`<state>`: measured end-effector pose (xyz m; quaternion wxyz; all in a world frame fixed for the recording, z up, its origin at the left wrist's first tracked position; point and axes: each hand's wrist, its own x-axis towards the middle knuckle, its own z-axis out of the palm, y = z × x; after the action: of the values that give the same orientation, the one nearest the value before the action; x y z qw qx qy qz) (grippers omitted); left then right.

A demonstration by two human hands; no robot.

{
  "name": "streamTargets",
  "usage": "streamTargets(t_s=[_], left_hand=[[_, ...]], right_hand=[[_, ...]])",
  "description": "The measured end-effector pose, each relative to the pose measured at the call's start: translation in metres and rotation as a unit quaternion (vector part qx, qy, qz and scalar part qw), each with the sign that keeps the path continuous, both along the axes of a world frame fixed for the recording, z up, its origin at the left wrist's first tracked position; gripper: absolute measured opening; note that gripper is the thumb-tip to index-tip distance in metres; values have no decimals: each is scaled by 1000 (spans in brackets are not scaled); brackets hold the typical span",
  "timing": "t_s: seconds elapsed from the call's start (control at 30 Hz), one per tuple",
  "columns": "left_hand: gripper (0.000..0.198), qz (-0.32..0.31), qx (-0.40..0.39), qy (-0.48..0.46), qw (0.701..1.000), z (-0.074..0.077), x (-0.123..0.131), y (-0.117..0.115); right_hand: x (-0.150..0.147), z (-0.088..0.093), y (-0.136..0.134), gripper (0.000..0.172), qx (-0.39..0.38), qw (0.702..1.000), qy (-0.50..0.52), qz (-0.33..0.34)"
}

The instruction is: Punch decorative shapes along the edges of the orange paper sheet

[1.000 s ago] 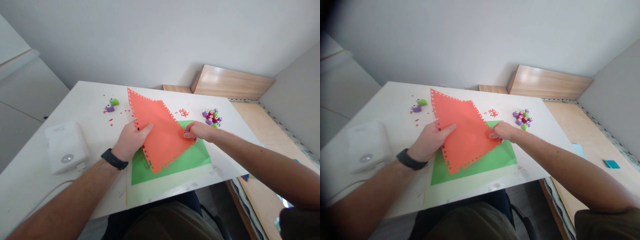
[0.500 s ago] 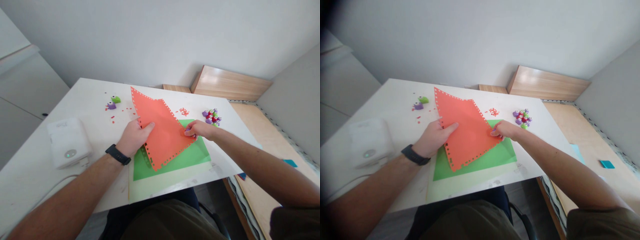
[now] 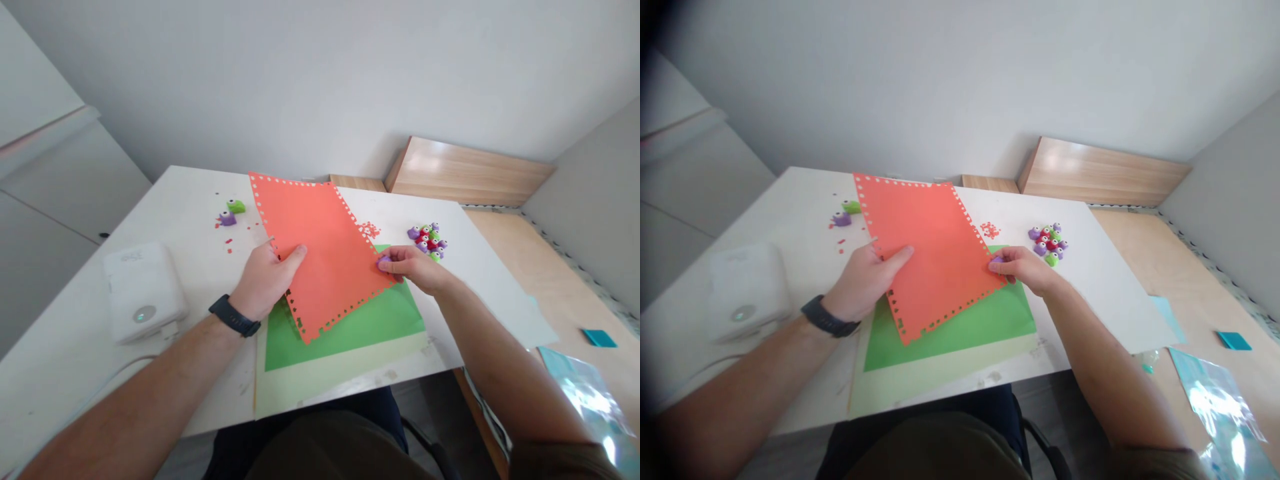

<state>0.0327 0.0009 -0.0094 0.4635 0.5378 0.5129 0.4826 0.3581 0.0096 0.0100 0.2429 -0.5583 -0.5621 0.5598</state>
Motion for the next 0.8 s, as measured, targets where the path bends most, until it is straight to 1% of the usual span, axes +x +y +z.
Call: streamTargets(t_s=[0.13, 0.23, 0.43, 0.6, 0.8], left_hand=[[42, 4, 18, -25, 1000, 3, 1, 1], [43, 9, 27, -29, 999, 5, 1, 2], [40, 22, 20, -24, 999, 5, 0, 4], [37, 31, 21, -16, 999, 6, 2, 3], [27, 33, 25, 5, 999, 12, 4, 2]], right_hand=[[-6, 3, 9, 34, 10, 999, 17, 29], [-10, -1, 14, 35, 19, 999, 30, 29], [-10, -11, 8, 38, 18, 997, 76, 14], [-8, -10, 6, 40, 18, 997, 77, 26], [-12, -7, 6, 39, 21, 997, 71, 9]])
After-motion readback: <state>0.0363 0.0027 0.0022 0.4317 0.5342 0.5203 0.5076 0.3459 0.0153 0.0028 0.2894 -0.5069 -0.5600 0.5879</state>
